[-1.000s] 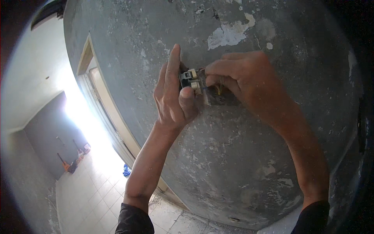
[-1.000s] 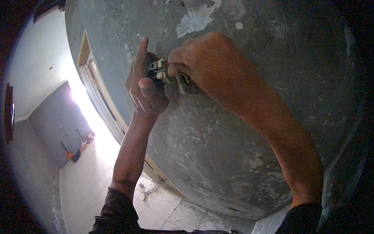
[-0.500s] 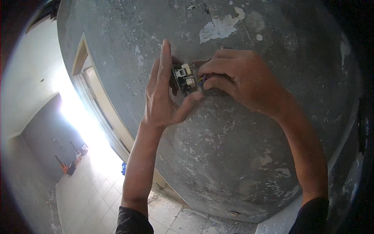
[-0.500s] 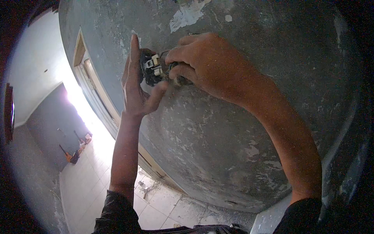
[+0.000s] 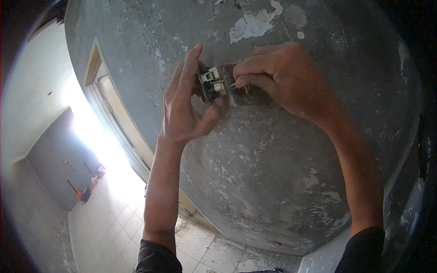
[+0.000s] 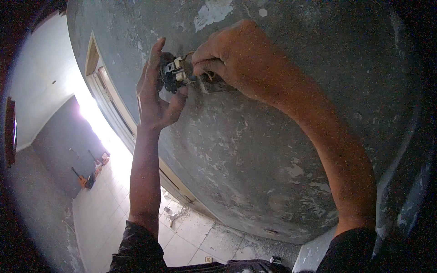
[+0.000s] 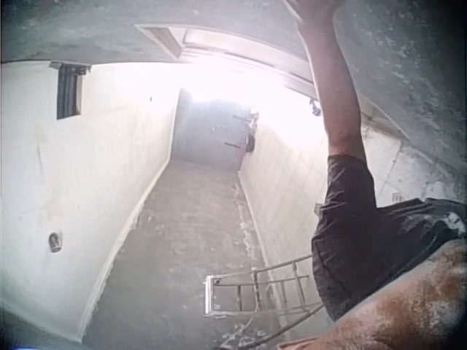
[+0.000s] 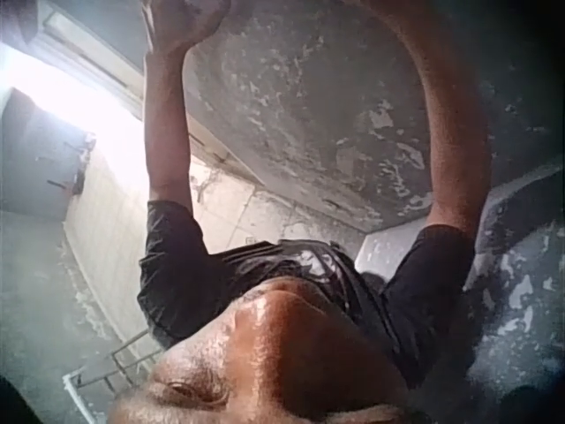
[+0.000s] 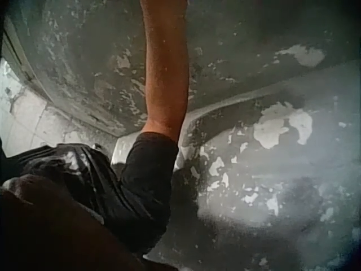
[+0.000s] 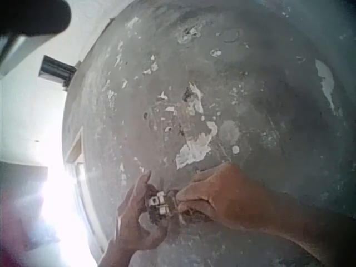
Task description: Installing an electrical outlet into a wall socket.
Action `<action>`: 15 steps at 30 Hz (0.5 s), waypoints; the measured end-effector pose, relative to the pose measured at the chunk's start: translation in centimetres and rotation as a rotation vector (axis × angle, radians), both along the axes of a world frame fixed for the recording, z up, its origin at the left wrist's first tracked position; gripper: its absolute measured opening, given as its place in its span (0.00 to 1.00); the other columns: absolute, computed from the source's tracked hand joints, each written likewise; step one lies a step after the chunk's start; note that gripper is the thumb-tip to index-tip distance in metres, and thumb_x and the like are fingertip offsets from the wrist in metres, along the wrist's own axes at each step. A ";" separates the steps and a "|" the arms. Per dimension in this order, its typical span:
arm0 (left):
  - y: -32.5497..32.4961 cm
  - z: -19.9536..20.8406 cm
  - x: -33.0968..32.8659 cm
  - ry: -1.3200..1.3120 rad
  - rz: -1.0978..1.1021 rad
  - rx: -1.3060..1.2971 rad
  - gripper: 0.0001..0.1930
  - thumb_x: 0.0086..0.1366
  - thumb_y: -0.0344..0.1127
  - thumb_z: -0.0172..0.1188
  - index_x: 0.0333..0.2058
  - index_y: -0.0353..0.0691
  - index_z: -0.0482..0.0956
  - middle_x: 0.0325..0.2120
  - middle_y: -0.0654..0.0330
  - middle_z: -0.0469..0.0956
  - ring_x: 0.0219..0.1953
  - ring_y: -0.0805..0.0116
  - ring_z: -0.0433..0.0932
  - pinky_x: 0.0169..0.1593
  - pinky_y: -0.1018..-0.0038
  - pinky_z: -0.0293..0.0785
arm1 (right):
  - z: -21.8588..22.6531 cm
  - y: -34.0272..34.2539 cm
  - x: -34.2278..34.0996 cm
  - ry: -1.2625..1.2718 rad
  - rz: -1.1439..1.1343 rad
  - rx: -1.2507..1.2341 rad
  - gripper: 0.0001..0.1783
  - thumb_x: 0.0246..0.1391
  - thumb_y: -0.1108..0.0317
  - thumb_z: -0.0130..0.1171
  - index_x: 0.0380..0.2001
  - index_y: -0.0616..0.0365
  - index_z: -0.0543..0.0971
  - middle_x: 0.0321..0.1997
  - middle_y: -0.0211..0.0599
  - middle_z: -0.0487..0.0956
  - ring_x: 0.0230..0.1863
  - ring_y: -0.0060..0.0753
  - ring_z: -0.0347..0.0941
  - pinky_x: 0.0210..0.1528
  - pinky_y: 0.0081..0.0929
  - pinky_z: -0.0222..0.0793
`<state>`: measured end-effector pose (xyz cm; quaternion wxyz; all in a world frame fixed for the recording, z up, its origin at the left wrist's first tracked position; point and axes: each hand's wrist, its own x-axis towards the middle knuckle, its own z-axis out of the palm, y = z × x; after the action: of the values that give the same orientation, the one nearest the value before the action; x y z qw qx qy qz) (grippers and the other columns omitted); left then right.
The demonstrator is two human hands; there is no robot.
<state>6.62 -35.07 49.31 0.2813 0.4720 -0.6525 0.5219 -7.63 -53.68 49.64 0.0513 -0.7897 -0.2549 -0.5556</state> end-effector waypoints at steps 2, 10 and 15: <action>-0.2 0.0 -0.1 -0.039 0.004 -0.025 0.44 0.46 0.32 0.63 0.66 0.39 0.61 0.34 0.54 0.74 0.29 0.67 0.75 0.31 0.71 0.76 | -0.1 -0.2 0.2 -0.023 0.003 -0.010 0.09 0.52 0.66 0.64 0.35 0.57 0.86 0.36 0.40 0.84 0.35 0.38 0.82 0.43 0.31 0.76; -0.1 0.2 0.4 -0.017 0.006 -0.021 0.45 0.47 0.30 0.63 0.67 0.38 0.58 0.36 0.53 0.74 0.29 0.66 0.75 0.32 0.71 0.75 | 0.3 0.4 -0.1 0.000 -0.048 0.043 0.09 0.53 0.65 0.62 0.33 0.57 0.86 0.36 0.40 0.84 0.37 0.39 0.82 0.44 0.31 0.76; -0.2 -1.0 0.1 0.089 -0.091 -0.019 0.49 0.49 0.33 0.67 0.69 0.36 0.51 0.42 0.51 0.74 0.35 0.62 0.76 0.36 0.70 0.75 | -0.4 0.5 -0.5 -0.053 -0.071 0.027 0.10 0.53 0.64 0.62 0.34 0.57 0.85 0.37 0.40 0.84 0.36 0.40 0.81 0.43 0.31 0.75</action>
<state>6.75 -35.25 48.28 0.3379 0.4621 -0.6550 0.4932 -8.10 -53.18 49.25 0.0353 -0.7826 -0.2206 -0.5811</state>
